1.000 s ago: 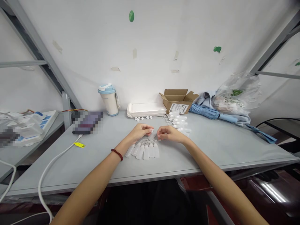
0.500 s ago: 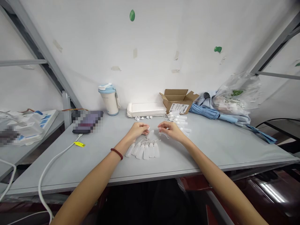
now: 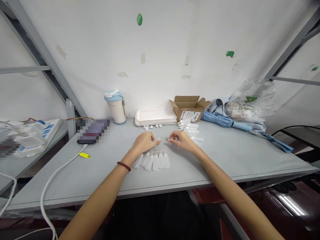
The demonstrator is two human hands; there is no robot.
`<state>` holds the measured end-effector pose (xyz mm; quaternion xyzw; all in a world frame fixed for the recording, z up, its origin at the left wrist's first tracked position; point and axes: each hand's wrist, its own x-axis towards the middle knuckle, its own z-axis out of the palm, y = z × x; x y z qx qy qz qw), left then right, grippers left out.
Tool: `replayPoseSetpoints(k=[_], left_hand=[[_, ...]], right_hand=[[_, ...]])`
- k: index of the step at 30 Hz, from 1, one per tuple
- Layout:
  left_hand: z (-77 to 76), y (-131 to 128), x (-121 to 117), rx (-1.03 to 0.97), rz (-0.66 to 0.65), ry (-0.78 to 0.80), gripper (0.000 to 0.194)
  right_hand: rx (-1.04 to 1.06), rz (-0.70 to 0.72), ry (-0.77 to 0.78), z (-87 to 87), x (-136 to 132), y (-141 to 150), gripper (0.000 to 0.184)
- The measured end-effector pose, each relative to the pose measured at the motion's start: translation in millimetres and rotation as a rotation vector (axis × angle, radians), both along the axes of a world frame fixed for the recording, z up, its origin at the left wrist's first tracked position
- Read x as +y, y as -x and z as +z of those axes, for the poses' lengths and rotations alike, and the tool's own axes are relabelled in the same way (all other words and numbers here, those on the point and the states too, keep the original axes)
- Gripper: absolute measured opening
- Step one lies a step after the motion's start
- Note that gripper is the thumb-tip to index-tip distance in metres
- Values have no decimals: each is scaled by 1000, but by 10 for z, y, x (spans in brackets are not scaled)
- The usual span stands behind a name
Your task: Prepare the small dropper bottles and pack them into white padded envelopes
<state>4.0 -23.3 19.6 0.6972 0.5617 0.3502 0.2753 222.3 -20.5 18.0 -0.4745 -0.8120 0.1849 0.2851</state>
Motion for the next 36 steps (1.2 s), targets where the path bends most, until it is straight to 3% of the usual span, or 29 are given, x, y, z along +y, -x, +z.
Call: replayPoseSetpoints(k=[6, 15, 22, 36], left_hand=[[12, -13, -35, 129, -93, -56, 22], [109, -118, -129, 28, -255, -32, 32], [138, -156, -167, -29, -244, -31, 31], [108, -151, -141, -98, -172, -33, 32]], right_hand=[[-27, 15, 16, -35, 14, 4, 5], [80, -38, -52, -16, 23, 24, 17], [142, 16, -54, -27, -50, 107, 15], [482, 99, 198, 74, -95, 111, 24]])
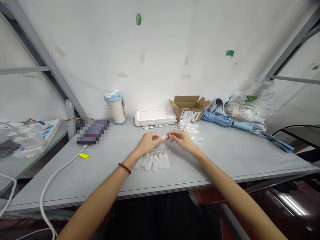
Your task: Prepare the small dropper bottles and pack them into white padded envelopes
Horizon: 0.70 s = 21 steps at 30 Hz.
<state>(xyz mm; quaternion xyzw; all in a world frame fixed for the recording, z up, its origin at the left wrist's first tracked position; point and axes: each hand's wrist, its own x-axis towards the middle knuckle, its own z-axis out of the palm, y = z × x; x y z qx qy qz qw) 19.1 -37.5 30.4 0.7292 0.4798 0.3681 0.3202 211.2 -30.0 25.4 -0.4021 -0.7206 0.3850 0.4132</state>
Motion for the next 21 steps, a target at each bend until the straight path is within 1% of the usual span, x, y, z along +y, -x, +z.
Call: replayPoseSetpoints(k=[5, 10, 17, 21], left_hand=[[16, -10, -14, -63, -63, 40, 37], [48, -10, -37, -139, -124, 102, 34], [25, 14, -13, -292, -173, 271, 40], [14, 14, -9, -366, -236, 387, 43]], right_hand=[[121, 7, 23, 20, 7, -21, 22], [176, 34, 27, 52, -16, -9, 18], [230, 59, 28, 69, -36, -7, 19], [240, 76, 39, 67, -51, 2, 19]])
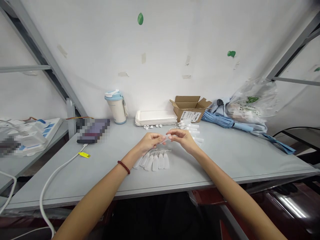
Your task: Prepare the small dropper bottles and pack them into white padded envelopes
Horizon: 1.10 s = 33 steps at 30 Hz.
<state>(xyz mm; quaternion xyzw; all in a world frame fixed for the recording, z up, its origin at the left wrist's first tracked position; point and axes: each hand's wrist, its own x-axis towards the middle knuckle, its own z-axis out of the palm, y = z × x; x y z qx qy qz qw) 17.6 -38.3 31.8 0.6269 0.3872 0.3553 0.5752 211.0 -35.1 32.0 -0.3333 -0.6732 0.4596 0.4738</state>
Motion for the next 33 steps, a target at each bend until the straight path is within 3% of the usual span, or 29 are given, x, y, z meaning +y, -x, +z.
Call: replayPoseSetpoints(k=[9, 16, 22, 27, 33], left_hand=[[45, -35, -54, -141, -147, 141, 43], [50, -46, -53, -189, -128, 212, 34], [-7, 31, 66, -184, 18, 307, 11], [-48, 133, 141, -197, 206, 309, 14], [19, 95, 60, -203, 253, 219, 17]], right_hand=[[6, 85, 44, -19, -30, 19, 21], [-54, 152, 28, -15, -47, 56, 33], [-214, 33, -55, -90, 14, 47, 36], [-390, -64, -132, -175, 55, 38, 37], [-541, -126, -274, -156, -5, 66, 34]])
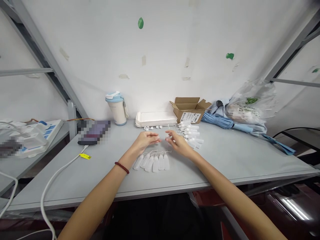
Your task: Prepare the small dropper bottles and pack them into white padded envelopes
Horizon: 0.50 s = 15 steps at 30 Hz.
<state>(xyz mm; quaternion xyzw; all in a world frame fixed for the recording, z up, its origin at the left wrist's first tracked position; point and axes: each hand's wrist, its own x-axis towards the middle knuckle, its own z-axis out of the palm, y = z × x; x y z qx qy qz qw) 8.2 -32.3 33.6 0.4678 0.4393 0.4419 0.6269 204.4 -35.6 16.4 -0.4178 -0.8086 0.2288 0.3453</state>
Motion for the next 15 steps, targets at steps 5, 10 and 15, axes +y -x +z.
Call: replayPoseSetpoints(k=[5, 10, 15], left_hand=[[31, -56, -51, 53, 45, -52, 31], [23, -57, -37, 60, 102, -102, 37], [22, -60, -45, 32, 61, -109, 38]], right_hand=[[-62, 2, -91, -12, -9, 2, 33], [-106, 27, -139, -18, -16, -1, 30], [-120, 41, -162, -12, -19, -4, 31]])
